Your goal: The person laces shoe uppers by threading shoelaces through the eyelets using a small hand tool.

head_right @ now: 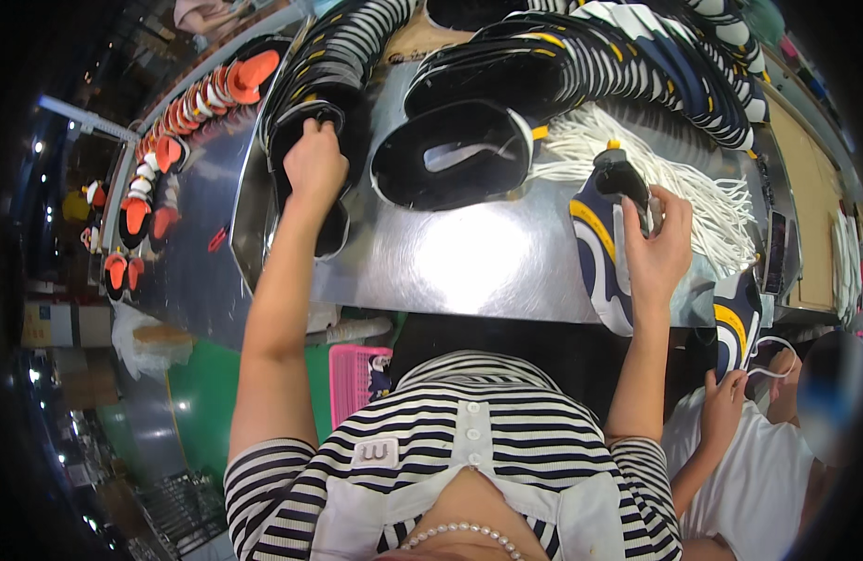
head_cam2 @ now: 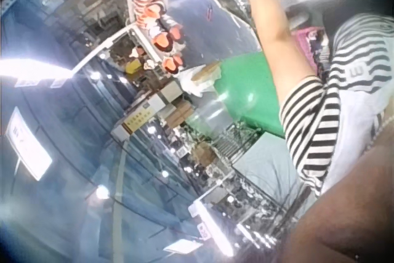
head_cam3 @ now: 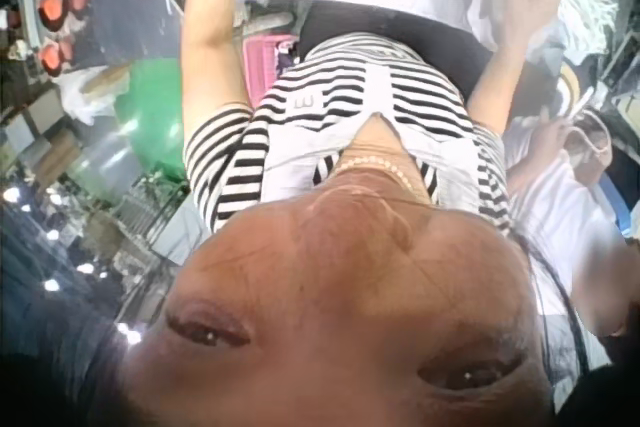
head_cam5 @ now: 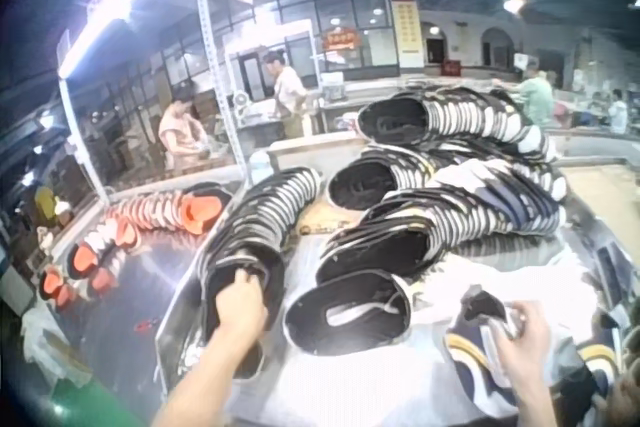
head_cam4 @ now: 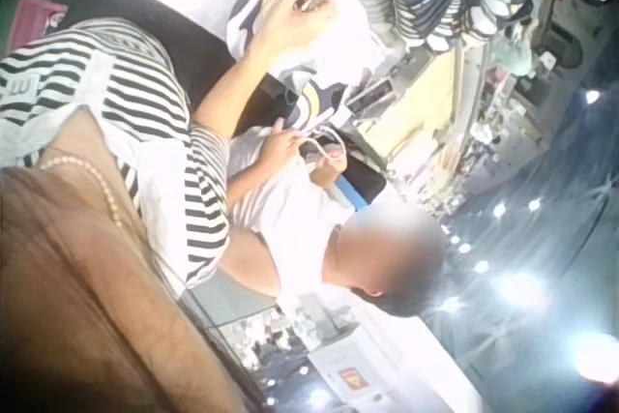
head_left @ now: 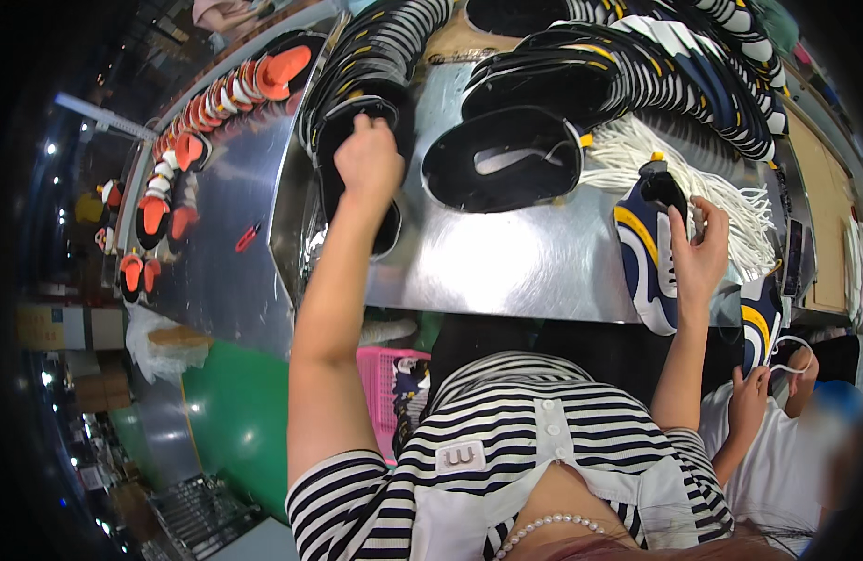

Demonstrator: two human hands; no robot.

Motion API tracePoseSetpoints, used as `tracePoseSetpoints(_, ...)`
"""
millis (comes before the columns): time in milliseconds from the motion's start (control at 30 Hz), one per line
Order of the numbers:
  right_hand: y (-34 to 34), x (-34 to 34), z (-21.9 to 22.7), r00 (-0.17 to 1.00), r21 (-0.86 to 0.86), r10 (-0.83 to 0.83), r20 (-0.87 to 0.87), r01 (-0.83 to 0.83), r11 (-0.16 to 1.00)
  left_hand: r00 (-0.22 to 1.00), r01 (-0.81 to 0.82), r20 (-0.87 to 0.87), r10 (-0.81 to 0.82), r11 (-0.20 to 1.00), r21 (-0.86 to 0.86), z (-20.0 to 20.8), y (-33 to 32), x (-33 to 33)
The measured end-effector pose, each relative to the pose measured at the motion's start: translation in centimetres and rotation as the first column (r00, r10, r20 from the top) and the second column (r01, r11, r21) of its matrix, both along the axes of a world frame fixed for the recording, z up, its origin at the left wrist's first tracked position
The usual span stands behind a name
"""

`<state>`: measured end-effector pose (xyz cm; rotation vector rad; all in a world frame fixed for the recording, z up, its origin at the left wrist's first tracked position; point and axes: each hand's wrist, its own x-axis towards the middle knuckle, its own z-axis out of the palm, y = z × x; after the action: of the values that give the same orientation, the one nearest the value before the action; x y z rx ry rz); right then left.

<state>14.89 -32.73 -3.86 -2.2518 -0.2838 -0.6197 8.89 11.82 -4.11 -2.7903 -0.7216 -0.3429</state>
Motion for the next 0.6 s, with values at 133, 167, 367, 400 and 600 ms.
tracePoseSetpoints(133,-1.7,1.3,-3.5,0.997,-0.138,-0.023,-0.079,0.012,0.990,0.971,-0.231,-0.091,0.221,0.964,-0.133,-8.2,6.5,3.6)
tracePoseSetpoints(167,-1.7,1.7,-3.7,1.000,-0.064,0.019,-0.015,-0.020,0.998,0.976,-0.207,-0.090,0.199,0.975,-0.083,-8.9,7.3,3.1)
tracePoseSetpoints(367,-4.4,2.9,-3.7,0.999,-0.041,-0.001,-0.051,-0.001,0.999,0.925,0.317,0.295,-0.238,0.913,-0.258,-3.9,-1.9,-1.2)
tracePoseSetpoints(400,-4.8,3.1,-3.7,1.000,-0.005,-0.007,0.027,0.008,1.000,0.887,0.388,0.396,-0.239,0.851,-0.355,-2.1,-4.7,-1.9)
tracePoseSetpoints(600,-2.3,-0.6,2.2,0.846,0.720,0.384,-0.369,-0.001,0.694,0.723,0.690,0.664,-0.191,0.135,-0.712,1.5,-19.4,-6.3)
